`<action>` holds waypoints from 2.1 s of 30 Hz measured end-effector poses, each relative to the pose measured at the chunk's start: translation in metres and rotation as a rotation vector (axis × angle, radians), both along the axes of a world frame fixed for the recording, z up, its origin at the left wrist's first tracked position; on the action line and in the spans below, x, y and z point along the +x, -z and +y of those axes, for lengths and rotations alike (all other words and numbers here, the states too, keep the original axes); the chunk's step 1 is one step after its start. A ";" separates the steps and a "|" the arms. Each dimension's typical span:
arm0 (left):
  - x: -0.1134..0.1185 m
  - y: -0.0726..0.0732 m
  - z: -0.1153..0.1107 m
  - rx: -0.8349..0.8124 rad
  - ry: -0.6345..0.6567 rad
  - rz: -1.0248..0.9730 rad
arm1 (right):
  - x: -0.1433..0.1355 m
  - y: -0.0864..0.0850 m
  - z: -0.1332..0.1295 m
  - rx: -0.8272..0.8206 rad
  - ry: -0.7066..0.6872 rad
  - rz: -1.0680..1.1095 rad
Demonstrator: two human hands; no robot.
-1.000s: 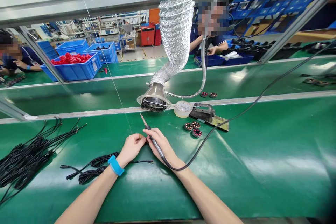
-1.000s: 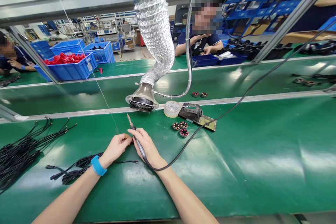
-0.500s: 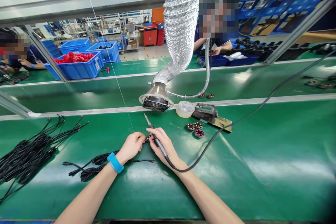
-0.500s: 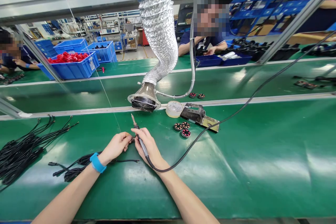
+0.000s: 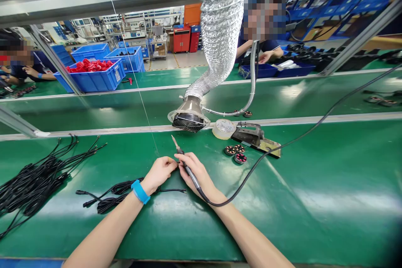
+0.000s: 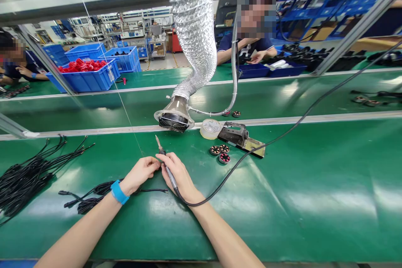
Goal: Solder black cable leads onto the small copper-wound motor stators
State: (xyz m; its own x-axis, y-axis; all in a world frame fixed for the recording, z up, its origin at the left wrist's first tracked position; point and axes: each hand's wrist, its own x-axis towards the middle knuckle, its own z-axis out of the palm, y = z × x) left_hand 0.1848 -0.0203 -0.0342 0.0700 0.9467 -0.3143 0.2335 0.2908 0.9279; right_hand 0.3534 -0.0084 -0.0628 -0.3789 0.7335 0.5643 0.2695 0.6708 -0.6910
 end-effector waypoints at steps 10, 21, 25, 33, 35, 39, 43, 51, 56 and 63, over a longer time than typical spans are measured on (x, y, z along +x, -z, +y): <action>-0.002 0.005 0.002 -0.023 -0.027 0.021 | 0.005 0.002 0.000 -0.064 0.020 -0.009; 0.000 0.002 0.000 -0.021 0.004 0.061 | -0.006 0.002 0.002 -0.238 0.174 0.234; 0.001 0.001 0.000 -0.024 0.004 0.061 | -0.005 0.000 0.000 -0.234 0.181 0.243; 0.002 -0.001 -0.002 -0.028 -0.005 0.070 | 0.009 -0.015 -0.006 -0.107 0.402 0.246; 0.003 -0.001 -0.002 -0.032 -0.013 0.066 | 0.014 -0.018 -0.010 -0.034 0.443 0.229; 0.004 0.001 -0.002 -0.026 -0.030 0.026 | 0.021 -0.021 -0.018 0.132 0.402 0.173; 0.005 0.002 -0.002 -0.013 -0.034 0.020 | 0.020 -0.021 -0.021 0.177 0.365 0.182; 0.004 0.003 -0.003 -0.014 -0.030 0.040 | 0.016 -0.024 -0.019 0.173 0.347 0.162; 0.005 0.002 -0.002 -0.018 -0.040 0.037 | 0.015 -0.023 -0.018 0.140 0.346 0.175; 0.005 0.004 -0.003 -0.024 -0.047 0.021 | 0.017 -0.017 -0.018 -0.008 0.420 0.238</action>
State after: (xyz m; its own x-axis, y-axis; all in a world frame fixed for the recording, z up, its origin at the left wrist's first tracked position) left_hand 0.1900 -0.0232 -0.0381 0.0191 0.9408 -0.3383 0.2380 0.3244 0.9155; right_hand 0.3706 -0.0267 -0.0458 0.0901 0.8002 0.5930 0.3492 0.5322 -0.7712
